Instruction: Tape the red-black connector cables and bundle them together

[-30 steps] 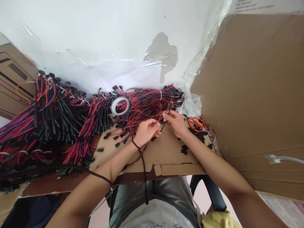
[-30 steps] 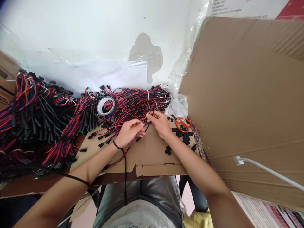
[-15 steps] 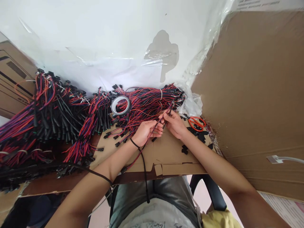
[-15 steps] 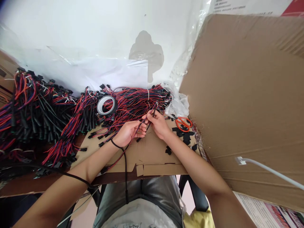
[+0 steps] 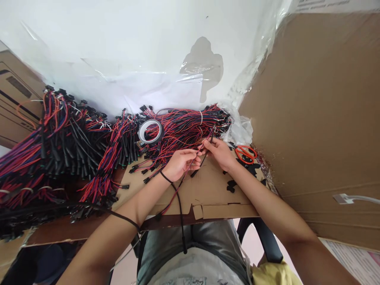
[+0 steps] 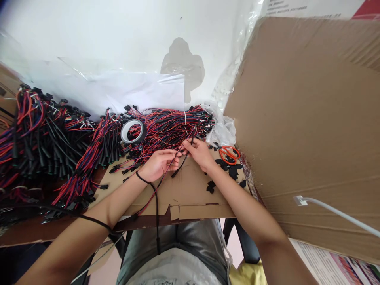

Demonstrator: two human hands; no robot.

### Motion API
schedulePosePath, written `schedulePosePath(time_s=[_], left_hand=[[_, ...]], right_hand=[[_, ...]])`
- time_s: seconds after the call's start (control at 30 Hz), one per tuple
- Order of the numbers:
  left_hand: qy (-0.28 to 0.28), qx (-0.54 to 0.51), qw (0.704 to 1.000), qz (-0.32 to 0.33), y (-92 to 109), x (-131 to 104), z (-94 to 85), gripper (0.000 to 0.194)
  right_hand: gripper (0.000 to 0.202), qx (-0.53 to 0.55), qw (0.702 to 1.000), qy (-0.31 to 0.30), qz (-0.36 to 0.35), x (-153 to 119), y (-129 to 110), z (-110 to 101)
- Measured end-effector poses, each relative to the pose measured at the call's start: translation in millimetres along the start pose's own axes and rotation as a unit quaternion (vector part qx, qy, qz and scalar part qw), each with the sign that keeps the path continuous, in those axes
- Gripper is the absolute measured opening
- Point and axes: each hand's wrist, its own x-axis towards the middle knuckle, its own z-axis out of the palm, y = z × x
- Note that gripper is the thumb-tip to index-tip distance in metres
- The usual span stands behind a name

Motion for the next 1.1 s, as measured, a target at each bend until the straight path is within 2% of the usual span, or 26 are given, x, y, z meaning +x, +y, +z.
schedulePosePath(time_s=[0.07, 0.13, 0.17, 0.2, 0.37, 0.5, 0.63, 0.9, 1.0, 1.1], left_hand=[[0.024, 0.007, 0.999, 0.03, -1, 0, -0.1, 0.017], [0.055, 0.021, 0.995, 0.078, -4, 1, 1.0, 0.023], [0.069, 0.028, 0.992, 0.104, -5, 1, 1.9, 0.027], [0.08, 0.036, 0.988, 0.129, -7, 1, 2.8, 0.031], [0.112, 0.089, 0.969, 0.203, -12, 1, 5.4, 0.039], [0.119, 0.122, 0.958, 0.23, -15, 1, 5.7, 0.033], [0.122, 0.12, 0.957, 0.236, -16, 2, 6.3, 0.031], [0.105, 0.085, 0.967, 0.217, -14, -1, 10.0, 0.031], [0.091, 0.077, 0.97, 0.212, -14, -2, 13.5, 0.033], [0.094, 0.074, 0.969, 0.217, -14, -5, 17.0, 0.039]], right_hand=[[0.032, -0.193, 0.98, 0.047, -0.029, 1, -4, -9], [0.032, -0.357, 0.925, 0.109, -0.071, 0, -8, -15], [0.034, -0.401, 0.903, 0.127, -0.092, -1, -11, -17], [0.036, -0.415, 0.894, 0.13, -0.11, -3, -12, -17], [0.036, -0.288, 0.944, 0.025, -0.161, -12, -14, 1], [0.024, -0.219, 0.962, 0.039, -0.156, -16, -10, 14], [0.018, -0.17, 0.974, 0.043, -0.142, -15, -6, 15], [0.023, -0.183, 0.968, 0.012, -0.174, -15, -8, 13], [0.023, -0.215, 0.957, 0.039, -0.191, -19, -11, 16], [0.022, -0.25, 0.94, 0.093, -0.213, -21, -12, 19]])
